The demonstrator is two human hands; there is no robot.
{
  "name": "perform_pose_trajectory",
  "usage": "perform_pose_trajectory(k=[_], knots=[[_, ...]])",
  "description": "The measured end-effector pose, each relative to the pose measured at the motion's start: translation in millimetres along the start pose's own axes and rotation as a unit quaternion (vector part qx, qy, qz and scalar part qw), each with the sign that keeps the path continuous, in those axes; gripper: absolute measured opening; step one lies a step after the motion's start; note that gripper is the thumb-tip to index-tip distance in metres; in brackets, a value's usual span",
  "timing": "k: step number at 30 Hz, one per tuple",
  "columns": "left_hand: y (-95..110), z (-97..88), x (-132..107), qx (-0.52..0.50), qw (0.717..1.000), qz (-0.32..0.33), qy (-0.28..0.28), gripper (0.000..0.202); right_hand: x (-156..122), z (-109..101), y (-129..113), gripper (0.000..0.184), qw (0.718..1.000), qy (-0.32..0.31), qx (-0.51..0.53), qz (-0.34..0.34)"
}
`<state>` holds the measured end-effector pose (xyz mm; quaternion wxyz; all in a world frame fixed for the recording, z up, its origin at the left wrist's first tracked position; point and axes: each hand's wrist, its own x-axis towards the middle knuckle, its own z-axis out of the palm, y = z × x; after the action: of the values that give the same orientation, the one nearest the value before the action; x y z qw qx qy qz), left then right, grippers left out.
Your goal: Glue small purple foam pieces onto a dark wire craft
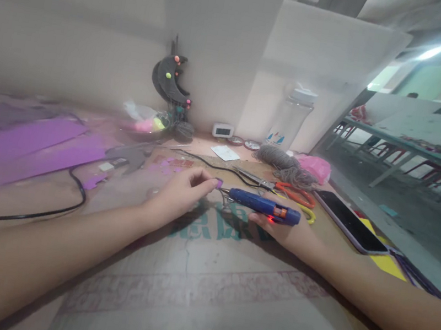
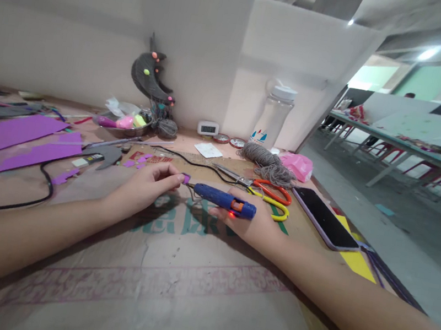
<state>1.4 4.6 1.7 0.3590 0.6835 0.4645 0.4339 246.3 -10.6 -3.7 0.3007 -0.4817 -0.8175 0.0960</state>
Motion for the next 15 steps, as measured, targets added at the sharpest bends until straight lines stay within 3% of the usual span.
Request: perform_pose_trajectory(k=[15], knots=[[-2.2, 0.1, -0.1, -0.013, 1.0, -0.007, -0.003, 0.026, -0.2, -0.6, 0.8, 0.019, 1.0, 0.004, 0.023, 0.008]])
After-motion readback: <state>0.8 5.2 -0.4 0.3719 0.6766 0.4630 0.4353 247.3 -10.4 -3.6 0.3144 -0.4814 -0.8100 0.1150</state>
